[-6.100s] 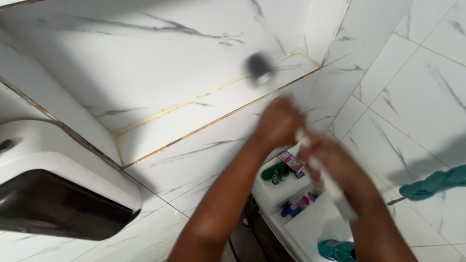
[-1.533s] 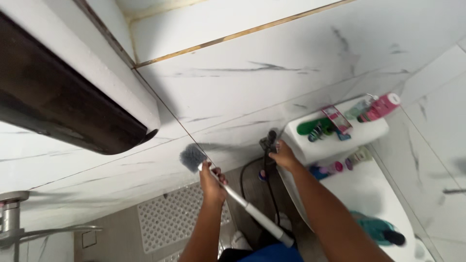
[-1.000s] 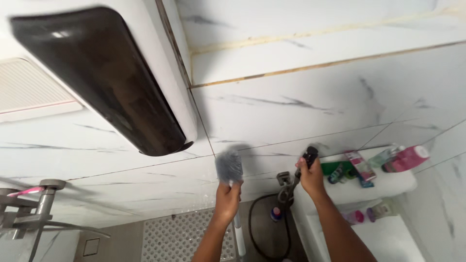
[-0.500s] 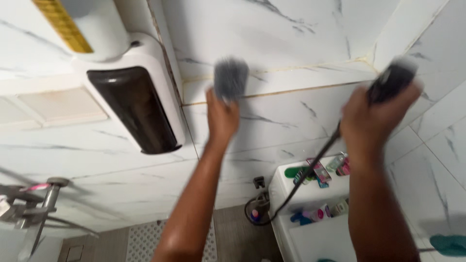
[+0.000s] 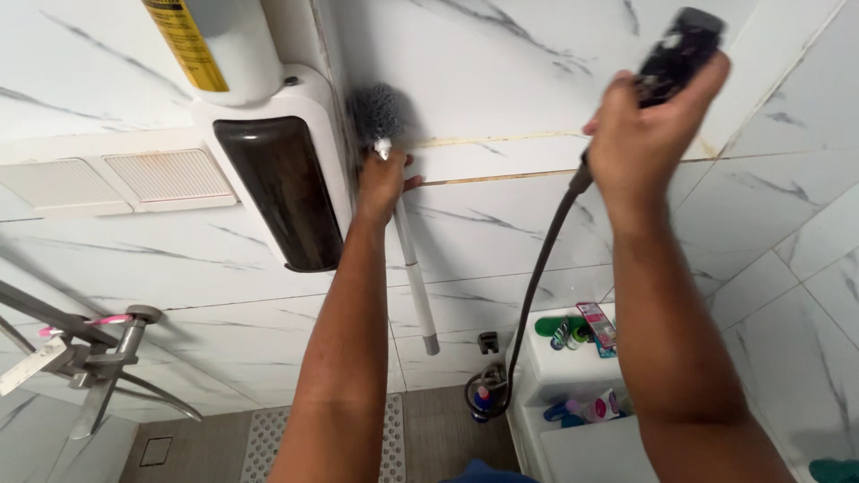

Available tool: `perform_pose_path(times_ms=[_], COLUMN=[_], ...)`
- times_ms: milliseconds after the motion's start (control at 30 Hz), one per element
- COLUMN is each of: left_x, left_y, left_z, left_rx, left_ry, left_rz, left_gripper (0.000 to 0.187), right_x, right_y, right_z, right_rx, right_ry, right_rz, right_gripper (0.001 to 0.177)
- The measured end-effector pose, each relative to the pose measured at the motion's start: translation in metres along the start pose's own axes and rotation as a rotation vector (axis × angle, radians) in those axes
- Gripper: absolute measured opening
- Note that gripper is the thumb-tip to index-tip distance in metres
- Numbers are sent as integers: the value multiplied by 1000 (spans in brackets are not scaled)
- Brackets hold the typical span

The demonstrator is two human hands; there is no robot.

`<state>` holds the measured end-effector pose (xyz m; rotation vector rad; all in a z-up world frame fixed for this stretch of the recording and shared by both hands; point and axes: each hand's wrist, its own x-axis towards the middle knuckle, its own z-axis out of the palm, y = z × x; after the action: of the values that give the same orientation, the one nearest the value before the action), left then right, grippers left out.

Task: The person scrubs the grout lines in a shower niche with a brush, rinses the niche and several toiletry bottles using a handheld bidet sprayer, and then returns the bottles to the niche shelf one at a time.

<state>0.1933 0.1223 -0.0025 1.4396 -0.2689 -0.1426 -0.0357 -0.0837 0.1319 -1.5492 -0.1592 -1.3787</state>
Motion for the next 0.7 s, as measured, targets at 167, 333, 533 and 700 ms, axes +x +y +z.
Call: perform_pose_path(times_ms=[167, 333, 533, 700], left_x=[-8, -12, -6, -1], left_y=[8, 10, -1, 12], left_z=[-1, -5, 7, 27], left_rx=[7, -7, -60, -26], left_ry=[-40, -71, 18, 159], left_rz=[-13, -1, 49, -11], left_gripper=[46, 43, 41, 50], right_x=[-17, -44, -74, -72], right_y=[-6, -6, -14, -15], right_z=[2, -16, -39, -42], right_rx=[-134, -413, -555, -577], right_ry=[-85, -137, -166, -120], right_rz=[-87, -190, 28, 68], right_gripper=[45, 44, 42, 44])
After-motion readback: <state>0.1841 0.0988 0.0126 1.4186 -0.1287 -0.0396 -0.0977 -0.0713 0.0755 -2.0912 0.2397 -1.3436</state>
